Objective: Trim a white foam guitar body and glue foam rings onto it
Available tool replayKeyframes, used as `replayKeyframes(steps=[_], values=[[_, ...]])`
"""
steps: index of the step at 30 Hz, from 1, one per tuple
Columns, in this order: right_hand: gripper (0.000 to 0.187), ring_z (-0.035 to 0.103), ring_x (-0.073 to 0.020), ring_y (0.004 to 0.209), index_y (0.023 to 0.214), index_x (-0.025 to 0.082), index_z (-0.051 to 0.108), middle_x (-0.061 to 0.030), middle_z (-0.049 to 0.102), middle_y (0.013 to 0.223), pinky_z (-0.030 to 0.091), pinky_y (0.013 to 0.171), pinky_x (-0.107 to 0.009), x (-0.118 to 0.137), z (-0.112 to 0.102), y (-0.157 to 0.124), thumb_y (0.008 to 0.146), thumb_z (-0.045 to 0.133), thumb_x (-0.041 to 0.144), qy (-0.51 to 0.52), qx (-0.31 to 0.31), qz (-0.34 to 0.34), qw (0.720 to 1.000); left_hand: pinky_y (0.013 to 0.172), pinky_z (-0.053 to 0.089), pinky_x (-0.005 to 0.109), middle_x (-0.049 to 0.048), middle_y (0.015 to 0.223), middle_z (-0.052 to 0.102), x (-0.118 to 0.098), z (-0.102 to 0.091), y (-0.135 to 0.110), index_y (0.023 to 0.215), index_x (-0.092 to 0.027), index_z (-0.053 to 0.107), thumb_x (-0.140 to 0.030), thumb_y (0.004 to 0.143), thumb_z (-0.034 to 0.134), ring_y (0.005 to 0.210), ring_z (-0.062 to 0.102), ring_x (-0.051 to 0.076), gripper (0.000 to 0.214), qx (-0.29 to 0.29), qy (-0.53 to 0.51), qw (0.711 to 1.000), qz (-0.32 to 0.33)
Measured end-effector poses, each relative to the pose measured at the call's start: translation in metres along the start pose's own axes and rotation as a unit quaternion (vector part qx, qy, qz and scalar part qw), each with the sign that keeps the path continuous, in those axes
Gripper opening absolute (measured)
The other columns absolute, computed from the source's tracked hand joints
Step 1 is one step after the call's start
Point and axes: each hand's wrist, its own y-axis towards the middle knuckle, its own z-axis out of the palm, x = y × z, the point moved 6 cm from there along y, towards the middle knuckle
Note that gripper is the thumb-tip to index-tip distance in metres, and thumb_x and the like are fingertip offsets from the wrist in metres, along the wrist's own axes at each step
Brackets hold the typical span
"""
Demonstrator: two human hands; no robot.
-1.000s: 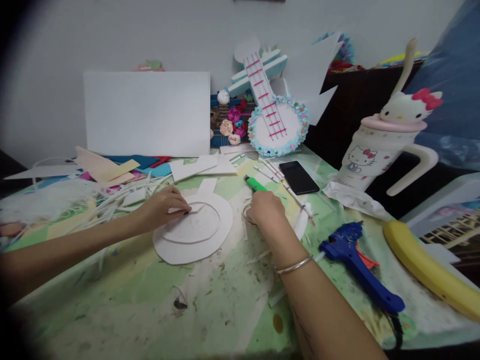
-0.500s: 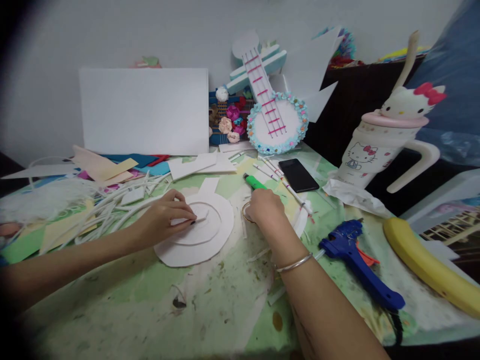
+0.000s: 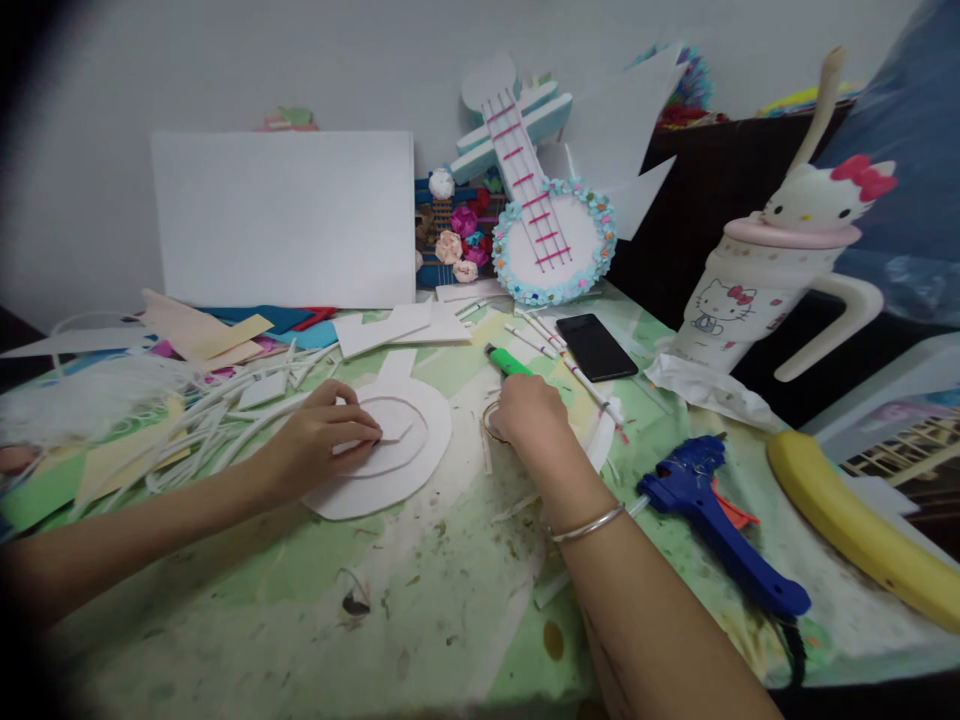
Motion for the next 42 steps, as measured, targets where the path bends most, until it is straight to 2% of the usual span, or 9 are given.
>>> replayKeyframes(steps=[8,15,19,23,25,27,33,38,42], values=[[0.044,0.062,-0.0303,0.090,0.109,0.012,0.063,-0.0186,0.064,0.096,0.047,0.067,-0.034,-0.001,0.001,0.001,0.068,0.055,0.024,-0.009,-0.005,0.004,1.000,0.078,0.044,0.036,0.0042,0.079,0.071,0.015,-0.010,-0.005,0.076,-0.020,0.071,-0.021,0.080,0.054,0.084,0.049,0.020,0.018,-0.043,0.024,0.997,-0.060],[0.038,0.061,-0.0302,0.088,0.106,0.012,0.065,-0.0187,0.064,0.096,0.046,0.066,-0.033,-0.001,0.001,0.000,0.070,0.056,0.024,-0.014,0.006,0.008,1.000,0.066,0.044,0.030,0.0016,0.069,0.069,0.031,-0.002,0.001,0.073,-0.022,0.071,-0.023,0.074,0.061,0.081,0.048,0.019,0.011,-0.080,-0.005,0.985,-0.154],[0.032,0.060,-0.0287,0.089,0.104,0.012,0.064,-0.0178,0.063,0.095,0.044,0.068,-0.033,0.006,-0.008,-0.006,0.076,0.051,0.021,-0.011,-0.051,-0.013,0.999,0.077,0.043,0.036,0.0033,0.074,0.070,0.033,0.002,0.005,0.075,-0.020,0.071,-0.021,0.078,0.057,0.086,0.046,0.021,0.014,-0.065,0.023,0.990,-0.119],[0.026,0.056,-0.0242,0.095,0.100,0.014,0.064,-0.0139,0.062,0.096,0.040,0.079,-0.031,0.043,-0.010,-0.017,0.081,0.049,0.021,0.013,-0.121,-0.199,0.972,0.080,0.041,0.037,0.0038,0.078,0.070,0.034,0.007,0.008,0.079,-0.021,0.070,-0.020,0.082,0.052,0.085,0.047,0.020,0.018,-0.017,0.040,0.998,-0.046],[0.024,0.055,-0.0223,0.096,0.099,0.015,0.066,-0.0120,0.063,0.096,0.038,0.082,-0.029,0.061,-0.002,-0.023,0.082,0.050,0.021,0.028,-0.109,-0.290,0.950,0.082,0.040,0.037,0.0037,0.079,0.069,0.035,0.009,0.008,0.084,-0.021,0.070,-0.020,0.085,0.048,0.086,0.048,0.020,0.022,-0.002,0.044,0.999,-0.011],[0.024,0.056,-0.0204,0.093,0.096,0.015,0.069,-0.0117,0.063,0.094,0.038,0.078,-0.026,0.072,0.008,-0.026,0.082,0.050,0.019,0.030,-0.080,-0.327,0.941,0.082,0.040,0.036,0.0040,0.081,0.069,0.037,0.010,0.007,0.085,-0.021,0.070,-0.019,0.087,0.045,0.086,0.050,0.019,0.025,-0.001,0.042,0.999,0.010],[0.018,0.058,-0.0168,0.080,0.081,0.016,0.072,-0.0102,0.065,0.087,0.035,0.068,-0.024,0.077,0.015,-0.023,0.079,0.054,0.019,0.032,-0.045,-0.313,0.948,0.078,0.042,0.033,0.0048,0.082,0.071,0.045,0.008,0.007,0.088,-0.021,0.071,-0.021,0.087,0.048,0.086,0.052,0.019,0.023,-0.028,0.027,0.999,0.037],[0.017,0.056,-0.0153,0.075,0.076,0.017,0.072,-0.0087,0.065,0.081,0.033,0.065,-0.024,0.076,0.013,-0.023,0.077,0.055,0.015,0.039,-0.044,-0.304,0.951,0.079,0.043,0.032,0.0029,0.086,0.072,0.050,0.013,0.008,0.092,-0.023,0.071,-0.019,0.086,0.050,0.090,0.050,0.019,0.022,0.001,0.007,0.998,0.066],[0.018,0.056,-0.0157,0.076,0.077,0.017,0.073,-0.0090,0.065,0.084,0.034,0.065,-0.024,0.076,0.015,-0.022,0.076,0.055,0.014,0.054,-0.062,-0.303,0.949,0.082,0.042,0.036,0.0038,0.083,0.071,0.048,0.014,0.011,0.096,-0.023,0.070,-0.018,0.087,0.047,0.091,0.050,0.020,0.025,0.006,0.041,0.997,0.066]])
